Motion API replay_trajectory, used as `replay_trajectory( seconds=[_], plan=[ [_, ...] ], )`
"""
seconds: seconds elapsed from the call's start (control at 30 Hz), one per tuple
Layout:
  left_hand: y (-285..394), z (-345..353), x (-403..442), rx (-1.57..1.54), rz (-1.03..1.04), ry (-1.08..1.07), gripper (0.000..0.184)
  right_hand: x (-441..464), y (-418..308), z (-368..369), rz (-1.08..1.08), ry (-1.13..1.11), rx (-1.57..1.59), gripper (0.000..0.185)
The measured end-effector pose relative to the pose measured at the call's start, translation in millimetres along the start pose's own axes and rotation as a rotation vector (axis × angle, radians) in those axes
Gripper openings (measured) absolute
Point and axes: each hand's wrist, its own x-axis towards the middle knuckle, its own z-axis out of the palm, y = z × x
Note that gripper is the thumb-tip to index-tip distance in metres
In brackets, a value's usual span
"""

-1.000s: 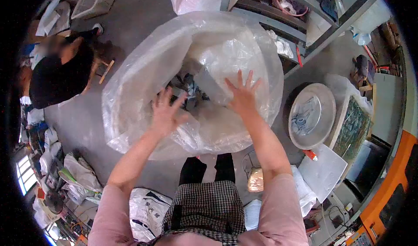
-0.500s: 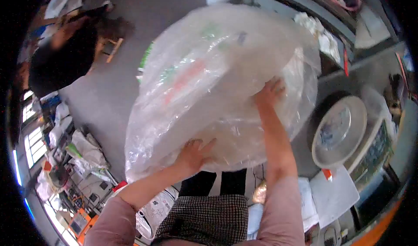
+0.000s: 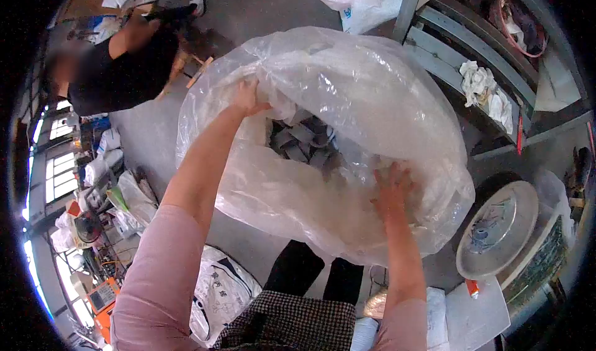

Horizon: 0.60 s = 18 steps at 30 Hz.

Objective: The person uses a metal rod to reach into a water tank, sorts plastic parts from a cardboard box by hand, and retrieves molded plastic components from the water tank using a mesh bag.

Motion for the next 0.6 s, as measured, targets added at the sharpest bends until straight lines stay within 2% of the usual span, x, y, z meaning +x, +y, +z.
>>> replay_trajectory(
  seconds=[0.03, 0.07, 0.1, 0.13, 0.17, 0.2, 0.23, 0.27, 0.3, 0.33, 0.4, 0.43, 0.47, 0.5, 0.53, 0.6],
  plan=[
    [8, -10, -3, 0.02, 0.042, -0.042, 0.102, 1, -4, 1, 0.004, -0.004, -0.015, 0.084],
    [17, -23, -14, 0.036, 0.186, -0.136, 0.103, 4, -8, 0, 0.032, -0.132, 0.06, 0.077],
    [11, -16, -18, 0.02, 0.183, -0.119, 0.103, 7, -15, -18, 0.056, -0.251, 0.135, 0.07],
    [4, -3, -20, -0.115, 0.216, -0.032, 0.104, 10, -13, -40, 0.051, -0.231, 0.121, 0.07],
    [-1, -1, -28, -0.246, 0.252, 0.055, 0.106, 4, -14, -86, -0.135, -0.242, 0.439, 0.068],
    [1, -11, -43, -0.334, 0.199, 0.027, 0.096, 0, -15, -129, -0.331, -0.247, 0.754, 0.065],
    [7, -18, -62, -0.422, 0.148, 0.0, 0.085, 3, -16, -164, -0.252, -0.164, 0.988, 0.065],
    [14, -15, -84, -0.235, 0.215, 0.197, 0.082, 13, -19, -195, -0.175, -0.08, 1.221, 0.065],
    [24, -8, -110, -0.042, 0.272, 0.389, 0.079, 39, -14, -207, -0.208, 0.165, 1.142, 0.067],
    [35, -5, -141, -0.055, 0.268, 0.326, 0.079, 69, -9, -207, -0.234, 0.402, 1.059, 0.069],
    [50, -16, -215, -0.195, 0.542, 0.032, 0.078, 107, -15, -209, -0.227, 0.46, 0.973, 0.071],
    [54, -42, -233, -0.202, 0.538, 0.052, 0.078, 116, -16, -215, -0.207, 0.513, 0.888, 0.074],
    [57, -72, -249, -0.382, 0.414, -0.261, 0.078, 111, -24, -226, -0.206, 0.522, 0.701, 0.066],
    [50, -95, -255, -0.457, 0.351, -0.29, 0.077, 95, -31, -233, -0.197, 0.526, 0.509, 0.06],
    [34, -123, -248, -0.479, 0.285, -0.143, 0.076, 92, -31, -225, -0.354, 0.585, 0.265, 0.049],
    [-8, -198, -219, -0.499, 0.102, 0.295, 0.073, 54, -46, -225, -0.528, 1.029, 0.107, 0.027]
  ],
)
